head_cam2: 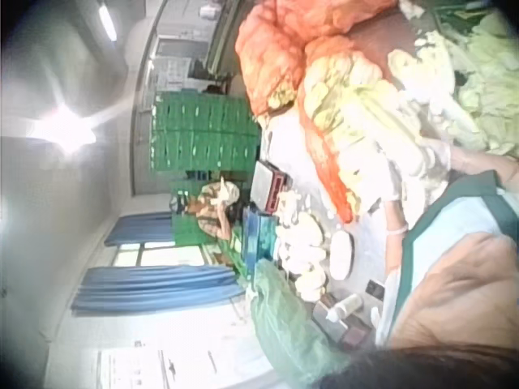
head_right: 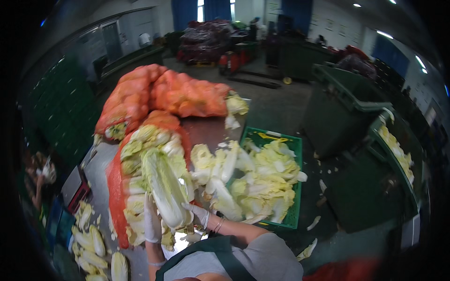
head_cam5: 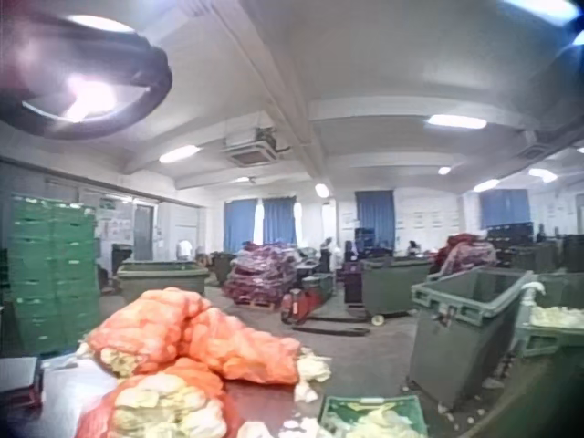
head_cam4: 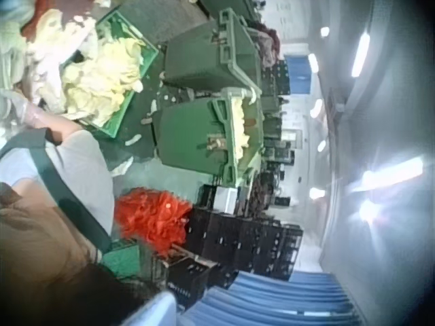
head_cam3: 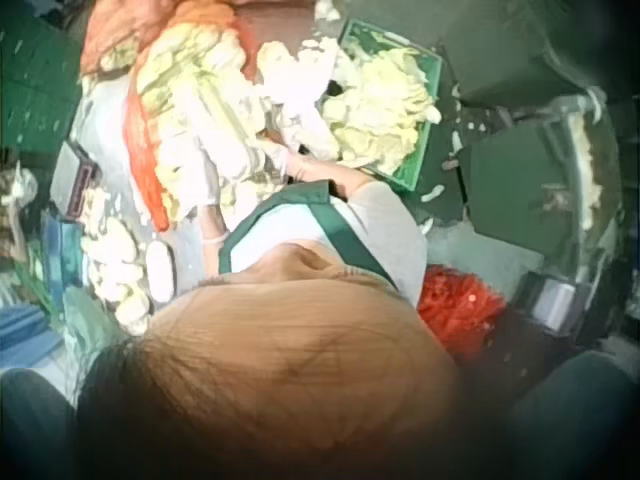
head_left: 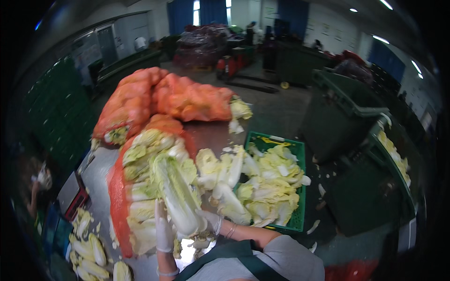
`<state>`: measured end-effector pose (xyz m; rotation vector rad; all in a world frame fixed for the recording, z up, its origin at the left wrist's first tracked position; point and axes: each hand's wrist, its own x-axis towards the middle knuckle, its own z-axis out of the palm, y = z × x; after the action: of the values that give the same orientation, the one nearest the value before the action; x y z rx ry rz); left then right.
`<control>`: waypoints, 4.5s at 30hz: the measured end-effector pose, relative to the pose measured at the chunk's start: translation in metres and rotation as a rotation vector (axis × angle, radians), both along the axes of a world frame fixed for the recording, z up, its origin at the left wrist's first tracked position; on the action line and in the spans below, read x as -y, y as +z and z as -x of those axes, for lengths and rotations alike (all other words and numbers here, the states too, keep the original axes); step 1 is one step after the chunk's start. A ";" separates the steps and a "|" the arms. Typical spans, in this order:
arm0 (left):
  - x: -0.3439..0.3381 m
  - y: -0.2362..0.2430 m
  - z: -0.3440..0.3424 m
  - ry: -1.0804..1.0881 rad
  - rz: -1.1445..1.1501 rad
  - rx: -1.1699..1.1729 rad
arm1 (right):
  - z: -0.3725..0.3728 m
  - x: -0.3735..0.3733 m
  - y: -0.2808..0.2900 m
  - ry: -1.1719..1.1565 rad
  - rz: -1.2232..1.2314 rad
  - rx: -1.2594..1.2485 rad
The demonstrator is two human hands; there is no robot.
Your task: The person repeatedly cuts napa cabbage halves on a stainless steel table using a knife, placing trimmed pieces into a green crate. A coworker in the background also handles cabbage and uses a scale.
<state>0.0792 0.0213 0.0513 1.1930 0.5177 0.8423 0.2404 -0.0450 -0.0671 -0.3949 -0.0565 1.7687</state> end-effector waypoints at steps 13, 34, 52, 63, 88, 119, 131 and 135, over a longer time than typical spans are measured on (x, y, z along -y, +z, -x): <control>-0.024 -0.127 0.081 -0.156 0.247 -0.435 | -0.385 0.371 0.317 -2.081 -0.754 0.586; -0.042 -0.112 0.082 0.429 -0.550 -0.666 | -0.090 0.051 0.005 0.000 0.099 1.080; -0.196 -0.107 0.066 -0.002 -1.143 -1.450 | -0.052 0.036 -0.010 0.234 0.186 1.054; -0.103 -0.049 0.084 0.247 0.489 0.639 | -0.003 -0.014 0.043 0.032 -0.167 1.209; 0.013 -0.043 0.001 0.324 0.867 0.665 | 0.039 -0.015 0.081 -0.595 -0.537 2.493; 0.024 0.000 0.026 0.299 0.840 0.862 | -0.029 -0.021 0.063 -0.530 -0.256 2.244; 0.029 -0.016 0.015 0.356 0.861 0.774 | 0.014 -0.056 0.073 -0.623 -0.537 2.535; 0.039 0.011 0.024 0.335 0.827 0.907 | -0.093 -0.069 0.011 -0.392 0.157 2.306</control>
<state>0.0555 -0.0179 0.0620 -0.0858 0.2479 1.1812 0.3335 0.0240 -0.0556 -2.1099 -1.2968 0.1296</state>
